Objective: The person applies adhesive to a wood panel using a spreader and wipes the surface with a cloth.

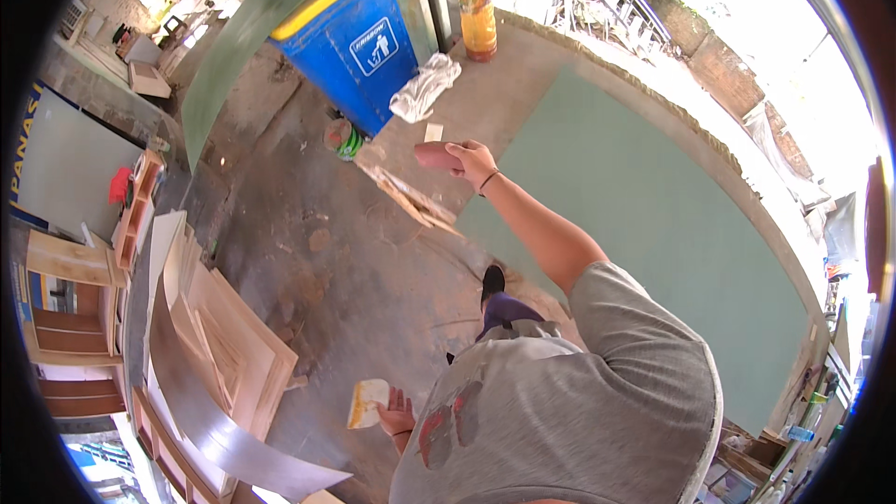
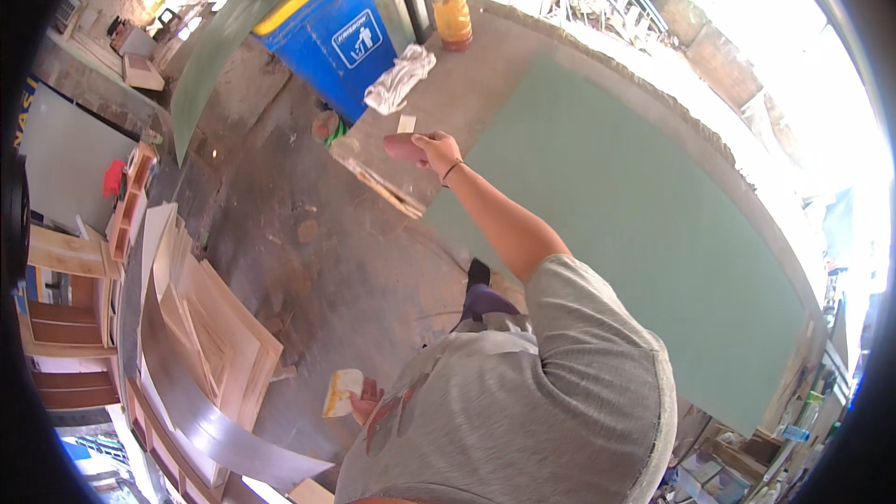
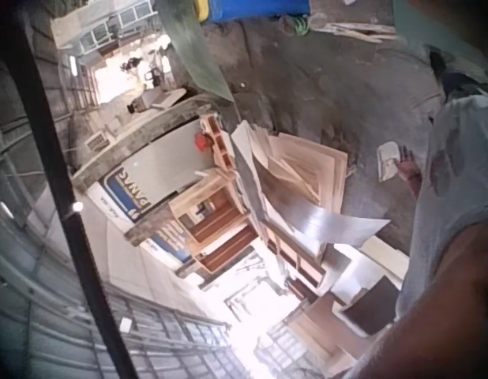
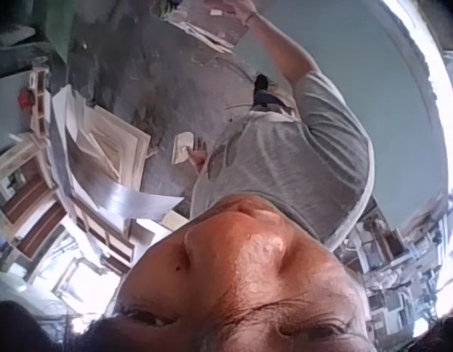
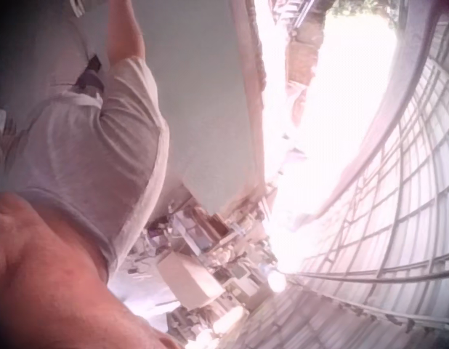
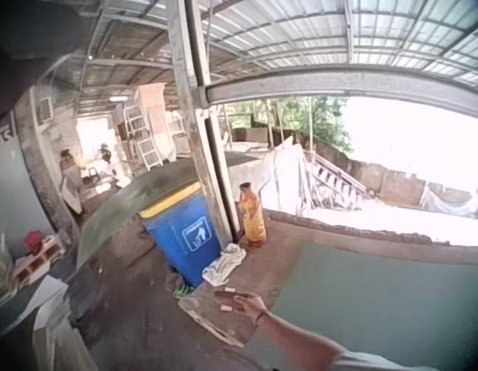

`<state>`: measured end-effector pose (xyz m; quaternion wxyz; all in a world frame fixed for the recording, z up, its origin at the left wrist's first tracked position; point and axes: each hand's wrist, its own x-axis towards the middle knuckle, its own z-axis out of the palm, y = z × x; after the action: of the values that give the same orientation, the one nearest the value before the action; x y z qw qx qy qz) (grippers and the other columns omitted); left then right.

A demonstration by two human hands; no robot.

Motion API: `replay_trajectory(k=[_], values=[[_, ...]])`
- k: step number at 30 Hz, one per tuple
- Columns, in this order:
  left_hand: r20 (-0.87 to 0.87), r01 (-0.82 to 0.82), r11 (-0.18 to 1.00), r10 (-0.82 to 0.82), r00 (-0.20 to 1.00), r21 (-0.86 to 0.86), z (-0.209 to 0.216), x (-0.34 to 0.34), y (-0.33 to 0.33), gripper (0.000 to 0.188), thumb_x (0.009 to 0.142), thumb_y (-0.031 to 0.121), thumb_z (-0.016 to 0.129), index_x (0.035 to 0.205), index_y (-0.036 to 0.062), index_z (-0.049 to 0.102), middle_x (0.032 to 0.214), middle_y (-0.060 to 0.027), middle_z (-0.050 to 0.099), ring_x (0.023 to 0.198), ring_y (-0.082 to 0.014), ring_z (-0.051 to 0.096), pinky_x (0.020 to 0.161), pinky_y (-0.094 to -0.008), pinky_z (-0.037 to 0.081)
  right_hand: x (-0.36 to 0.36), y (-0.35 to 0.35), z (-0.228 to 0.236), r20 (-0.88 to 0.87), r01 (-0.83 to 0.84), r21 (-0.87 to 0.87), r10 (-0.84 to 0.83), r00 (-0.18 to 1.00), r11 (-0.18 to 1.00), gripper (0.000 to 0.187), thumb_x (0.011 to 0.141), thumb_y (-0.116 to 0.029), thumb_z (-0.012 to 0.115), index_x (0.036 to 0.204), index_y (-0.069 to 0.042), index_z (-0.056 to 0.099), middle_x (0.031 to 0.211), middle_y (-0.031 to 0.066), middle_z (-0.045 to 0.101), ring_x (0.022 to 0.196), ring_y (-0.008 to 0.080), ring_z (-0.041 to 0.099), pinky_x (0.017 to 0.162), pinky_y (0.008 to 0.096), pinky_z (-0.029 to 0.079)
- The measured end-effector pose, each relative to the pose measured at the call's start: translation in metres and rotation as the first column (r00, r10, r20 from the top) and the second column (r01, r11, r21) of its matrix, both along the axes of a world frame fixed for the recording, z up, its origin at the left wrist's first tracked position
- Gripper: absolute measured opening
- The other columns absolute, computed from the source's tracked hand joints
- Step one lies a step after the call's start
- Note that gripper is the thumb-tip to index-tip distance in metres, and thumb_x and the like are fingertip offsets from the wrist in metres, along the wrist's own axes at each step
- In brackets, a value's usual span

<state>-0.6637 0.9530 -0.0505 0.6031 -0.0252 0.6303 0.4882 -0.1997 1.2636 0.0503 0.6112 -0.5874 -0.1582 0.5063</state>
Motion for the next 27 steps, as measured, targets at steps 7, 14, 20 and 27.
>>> replay_trajectory(k=[7,14,20,27], values=[[-0.027,0.334,0.835,-0.359,0.933,0.437,0.128,0.126,0.217,0.048,0.09,0.041,0.044,0.116,0.0005,0.047,0.105,-0.0153,0.059,0.098,-0.0252,0.057,0.09,-0.0375,0.041,0.007,0.002,0.01,0.744,-0.265,0.242,-0.003,0.669,0.933,0.035,0.081,-0.031,0.058,0.099,-0.002,0.061,0.086,0.0128,0.062,0.083,0.0238,0.06,0.07,0.0316,0.048],[-0.026,0.821,0.336,-0.92,0.392,0.462,0.17,0.316,0.27,0.037,0.092,0.032,0.046,0.109,0.0,0.052,0.091,-0.013,0.063,0.078,-0.0186,0.062,0.071,-0.03,0.05,-0.01,-0.101,0.032,0.054,-0.307,0.251,0.304,0.951,0.918,0.053,0.086,-0.041,0.055,0.118,0.0,0.05,0.111,0.0097,0.056,0.102,0.0167,0.051,0.084,0.0314,0.045],[-0.283,0.864,-0.403,-0.903,-0.323,0.301,0.144,0.377,0.325,0.037,0.09,0.031,0.052,0.111,0.0023,0.05,0.083,-0.0081,0.063,0.071,-0.0124,0.06,0.062,-0.0233,0.048,0.054,-0.173,0.038,0.145,0.458,0.122,-0.472,0.869,0.88,0.038,0.089,-0.029,0.054,0.115,0.0,0.054,0.107,0.0068,0.059,0.101,0.0156,0.052,0.089,0.0309,0.041],[-0.761,0.751,-0.34,-0.565,0.318,0.566,0.148,0.51,0.555,0.074,0.073,0.025,0.073,0.121,-0.0063,0.026,0.105,-0.015,0.048,0.094,-0.0188,0.049,0.08,-0.0281,0.042,-0.006,-0.416,-0.017,0.401,0.859,0.11,-0.769,-0.498,-0.499,0.03,0.087,-0.027,0.056,0.107,-0.005,0.059,0.096,0.0048,0.062,0.077,0.0094,0.058,0.052,0.0226,0.046]])
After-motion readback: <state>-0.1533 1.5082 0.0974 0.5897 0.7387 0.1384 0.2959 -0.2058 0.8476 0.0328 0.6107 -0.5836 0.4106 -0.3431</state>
